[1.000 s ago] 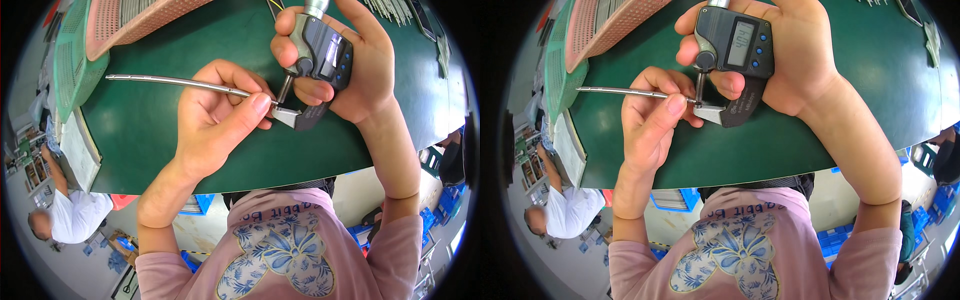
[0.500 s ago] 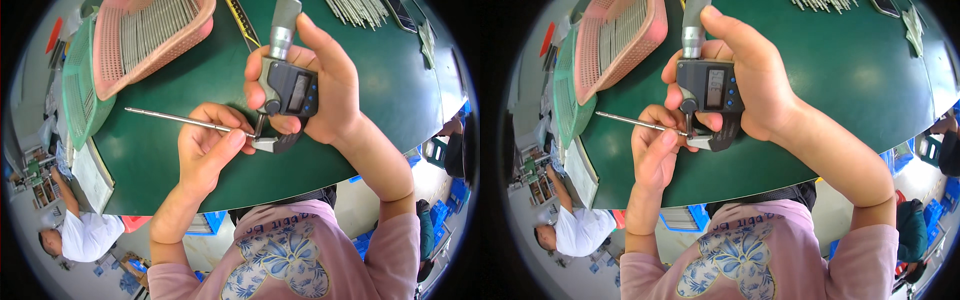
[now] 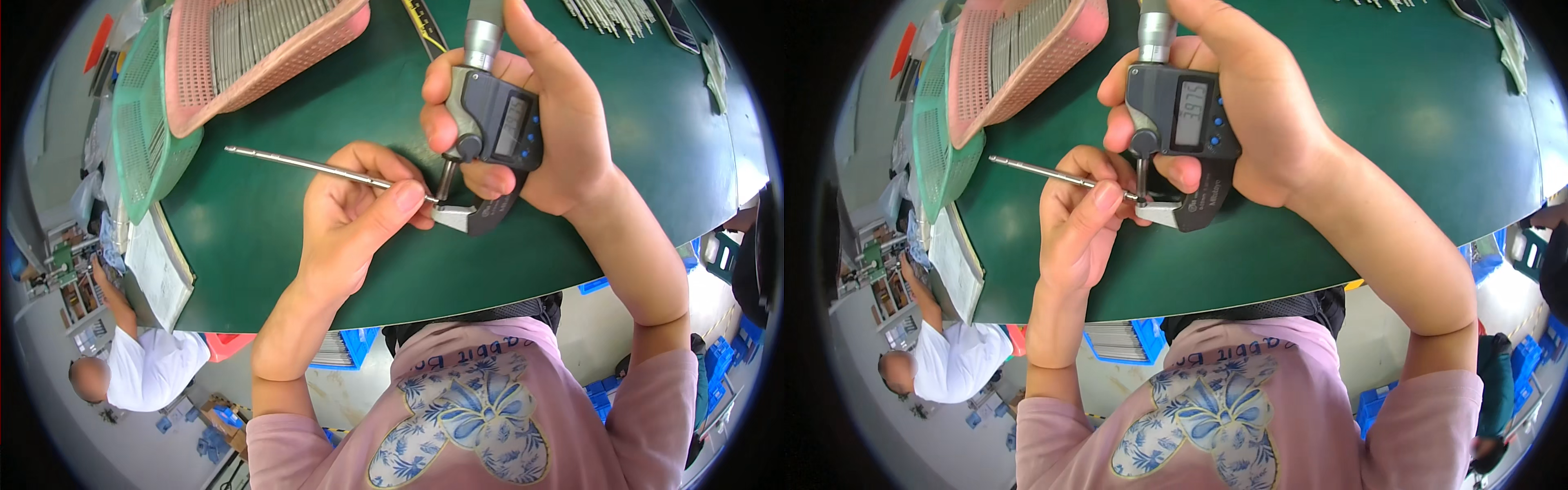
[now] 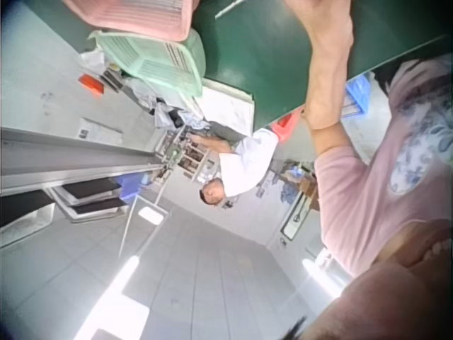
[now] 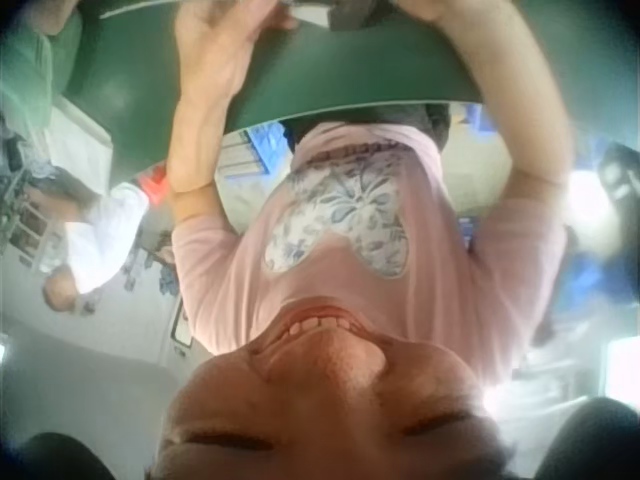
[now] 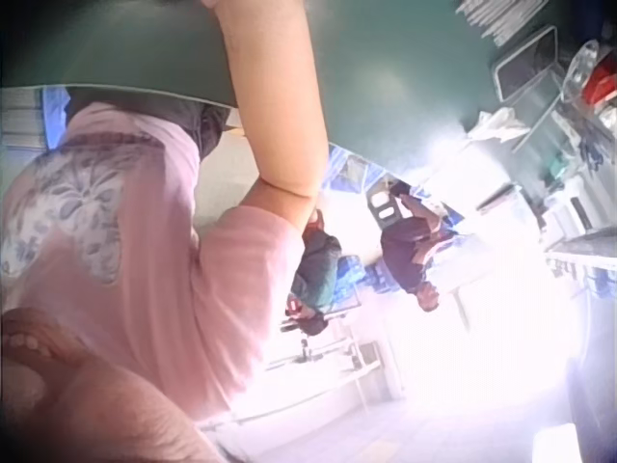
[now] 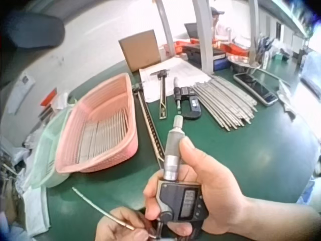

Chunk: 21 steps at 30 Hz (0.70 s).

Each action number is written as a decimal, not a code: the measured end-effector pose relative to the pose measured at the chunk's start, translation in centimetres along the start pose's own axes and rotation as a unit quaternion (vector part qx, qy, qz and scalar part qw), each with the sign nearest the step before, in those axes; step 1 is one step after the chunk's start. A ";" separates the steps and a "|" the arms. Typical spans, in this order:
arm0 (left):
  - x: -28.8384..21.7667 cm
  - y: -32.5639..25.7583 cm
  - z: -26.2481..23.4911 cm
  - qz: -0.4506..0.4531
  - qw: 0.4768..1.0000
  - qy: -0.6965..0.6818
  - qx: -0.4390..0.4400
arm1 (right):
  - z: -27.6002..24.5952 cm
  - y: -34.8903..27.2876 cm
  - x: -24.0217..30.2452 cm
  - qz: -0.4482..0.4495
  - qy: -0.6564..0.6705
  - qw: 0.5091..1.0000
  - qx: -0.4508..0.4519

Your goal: The person uses a digital caliper to measure the diameter of multiple thin metal rods. They pick up each rod from a pink basket, clamp it in the caliper, and then place it into a green basket. The person also writes down measurements in a notebook.

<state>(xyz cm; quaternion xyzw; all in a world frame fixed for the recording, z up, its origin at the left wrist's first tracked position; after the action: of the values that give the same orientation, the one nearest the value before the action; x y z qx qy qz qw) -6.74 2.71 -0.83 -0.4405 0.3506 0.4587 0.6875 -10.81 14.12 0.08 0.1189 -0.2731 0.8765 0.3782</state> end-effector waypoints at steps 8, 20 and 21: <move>-0.1 0.0 0.0 0.015 0.999 -0.038 0.030 | 0.0 0.1 -0.4 0.061 0.045 0.997 0.031; -0.1 0.1 0.2 0.048 0.998 0.021 0.027 | -0.2 0.0 -0.5 0.086 0.072 0.993 0.036; -0.2 0.0 0.2 0.049 0.998 0.021 0.027 | -0.1 -0.1 -0.4 0.082 0.066 0.994 0.031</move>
<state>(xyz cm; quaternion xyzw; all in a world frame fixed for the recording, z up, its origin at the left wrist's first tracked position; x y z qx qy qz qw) -6.80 2.82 -0.63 -0.4133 0.3981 0.4733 0.6683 -10.47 13.98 -0.19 0.0494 -0.2287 0.9186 0.3183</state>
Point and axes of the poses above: each hand's wrist, its own y-axis towards the middle knuckle, its own z-axis out of the palm, x = y × z, the point moved 7 cm from there along y, towards the middle knuckle, and after that the axes turned 9 degrees about -x, right-handed, at the moved point
